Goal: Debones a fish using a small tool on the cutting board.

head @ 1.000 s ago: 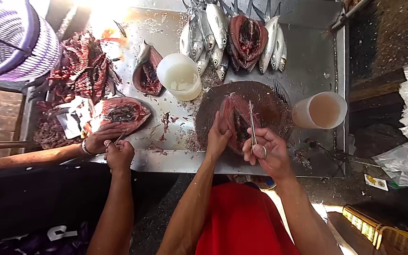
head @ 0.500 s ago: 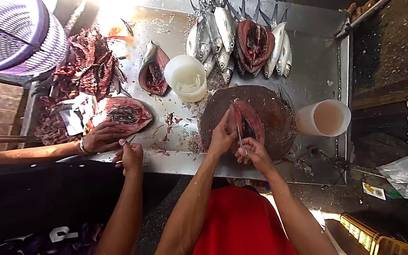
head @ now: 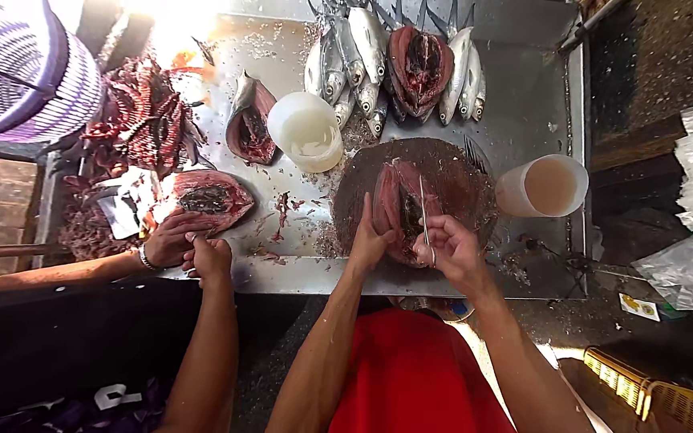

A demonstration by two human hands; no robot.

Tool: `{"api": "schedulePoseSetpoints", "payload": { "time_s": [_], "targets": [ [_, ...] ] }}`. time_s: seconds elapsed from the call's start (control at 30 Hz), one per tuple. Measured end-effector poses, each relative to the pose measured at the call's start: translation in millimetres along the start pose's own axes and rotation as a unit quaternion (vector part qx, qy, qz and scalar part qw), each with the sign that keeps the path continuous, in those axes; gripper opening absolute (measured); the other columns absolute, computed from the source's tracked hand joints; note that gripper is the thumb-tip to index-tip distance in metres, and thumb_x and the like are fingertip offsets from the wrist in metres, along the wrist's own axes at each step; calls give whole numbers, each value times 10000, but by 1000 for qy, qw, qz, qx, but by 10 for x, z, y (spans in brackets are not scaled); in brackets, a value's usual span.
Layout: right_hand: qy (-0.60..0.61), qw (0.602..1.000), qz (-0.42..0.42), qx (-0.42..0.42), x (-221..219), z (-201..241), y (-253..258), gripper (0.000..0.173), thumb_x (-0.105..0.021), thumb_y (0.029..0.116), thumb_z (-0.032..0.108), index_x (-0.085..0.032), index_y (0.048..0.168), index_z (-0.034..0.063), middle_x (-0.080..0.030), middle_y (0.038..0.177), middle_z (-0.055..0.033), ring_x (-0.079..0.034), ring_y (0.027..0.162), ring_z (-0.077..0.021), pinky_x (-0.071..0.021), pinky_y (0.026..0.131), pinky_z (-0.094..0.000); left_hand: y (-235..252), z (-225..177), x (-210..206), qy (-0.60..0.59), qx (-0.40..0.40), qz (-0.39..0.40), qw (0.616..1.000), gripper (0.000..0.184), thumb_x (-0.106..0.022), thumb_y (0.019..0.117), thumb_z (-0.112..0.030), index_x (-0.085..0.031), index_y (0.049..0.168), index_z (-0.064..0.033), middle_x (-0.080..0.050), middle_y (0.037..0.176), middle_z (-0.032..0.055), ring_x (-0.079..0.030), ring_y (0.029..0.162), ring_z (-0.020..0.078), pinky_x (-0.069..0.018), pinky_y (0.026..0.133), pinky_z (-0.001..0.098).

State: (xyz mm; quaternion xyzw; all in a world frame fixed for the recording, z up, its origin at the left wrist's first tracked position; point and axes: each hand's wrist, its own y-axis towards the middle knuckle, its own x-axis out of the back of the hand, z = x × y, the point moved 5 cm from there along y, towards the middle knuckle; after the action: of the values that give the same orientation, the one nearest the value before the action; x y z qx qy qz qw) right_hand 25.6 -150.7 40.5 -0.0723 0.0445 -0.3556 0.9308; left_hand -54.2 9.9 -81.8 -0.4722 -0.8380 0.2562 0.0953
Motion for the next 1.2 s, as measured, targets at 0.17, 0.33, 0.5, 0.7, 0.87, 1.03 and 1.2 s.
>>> {"api": "schedulePoseSetpoints", "payload": {
  "time_s": [0.17, 0.33, 0.5, 0.7, 0.87, 1.03, 1.2],
  "targets": [
    [-20, 991, 66, -118, -94, -619, -496, 548, -718, 915, 352, -567, 1269, -38, -718, 899, -50, -703, 727, -146, -618, 656, -315, -115, 13, -79, -37, -39, -15, 998, 1125, -698, 792, 74, -85, 1661, -294, -634, 1368, 144, -689, 1120, 242, -591, 933, 427],
    [40, 989, 34, -141, -185, -790, -384, 404, -649, 966, 231, -565, 1238, -56, -728, 863, -84, -700, 673, -171, -595, 586, -311, -162, -46, -163, 40, -75, -22, 996, 1057, -717, 812, 32, -177, 1651, -319, -556, 1489, 75, -670, 1170, 203, -592, 938, 424],
    [136, 988, 24, -62, -136, -496, -414, 380, -640, 982, 162, -576, 1248, -100, -722, 843, -85, -683, 643, -158, -592, 566, -298, -146, -52, -162, 115, -75, -42, 990, 1045, -726, 823, -13, -178, 1647, -348, -503, 1549, 51, -627, 1254, 205, -559, 997, 469],
    [137, 986, 14, -95, -150, -498, -448, 366, -610, 983, 146, -542, 1246, -101, -726, 856, -118, -700, 660, -188, -598, 574, -311, -178, -47, -192, 96, -80, -52, 991, 1014, -729, 832, -30, -198, 1649, -311, -588, 1448, 104, -679, 1141, 228, -583, 933, 458],
    [122, 984, 13, -131, -197, -800, -191, 326, -606, 990, 152, -571, 1214, -82, -730, 853, -114, -693, 648, -175, -583, 561, -292, -158, -54, -196, 117, -81, -40, 989, 975, -729, 869, -69, -200, 1646, -329, -660, 1309, 141, -711, 994, 244, -596, 872, 463],
    [278, 960, 13, 6, -201, -417, -362, 392, -667, 997, 193, -584, 1268, -79, -729, 875, -111, -687, 666, -157, -596, 607, -301, -119, -18, -180, 135, -75, -51, 987, 974, -704, 839, -69, -222, 1639, -346, -651, 1342, 122, -707, 1042, 244, -589, 882, 488],
    [-54, 989, -87, 107, -28, -289, -516, 572, -695, 953, 303, -523, 1293, -124, -732, 1029, -109, -712, 834, -148, -619, 709, -293, -123, 95, -172, -32, -64, -67, 995, 1008, -700, 810, 41, -213, 1648, -234, -604, 1438, 111, -662, 1196, 214, -574, 977, 421]
  ]
}}
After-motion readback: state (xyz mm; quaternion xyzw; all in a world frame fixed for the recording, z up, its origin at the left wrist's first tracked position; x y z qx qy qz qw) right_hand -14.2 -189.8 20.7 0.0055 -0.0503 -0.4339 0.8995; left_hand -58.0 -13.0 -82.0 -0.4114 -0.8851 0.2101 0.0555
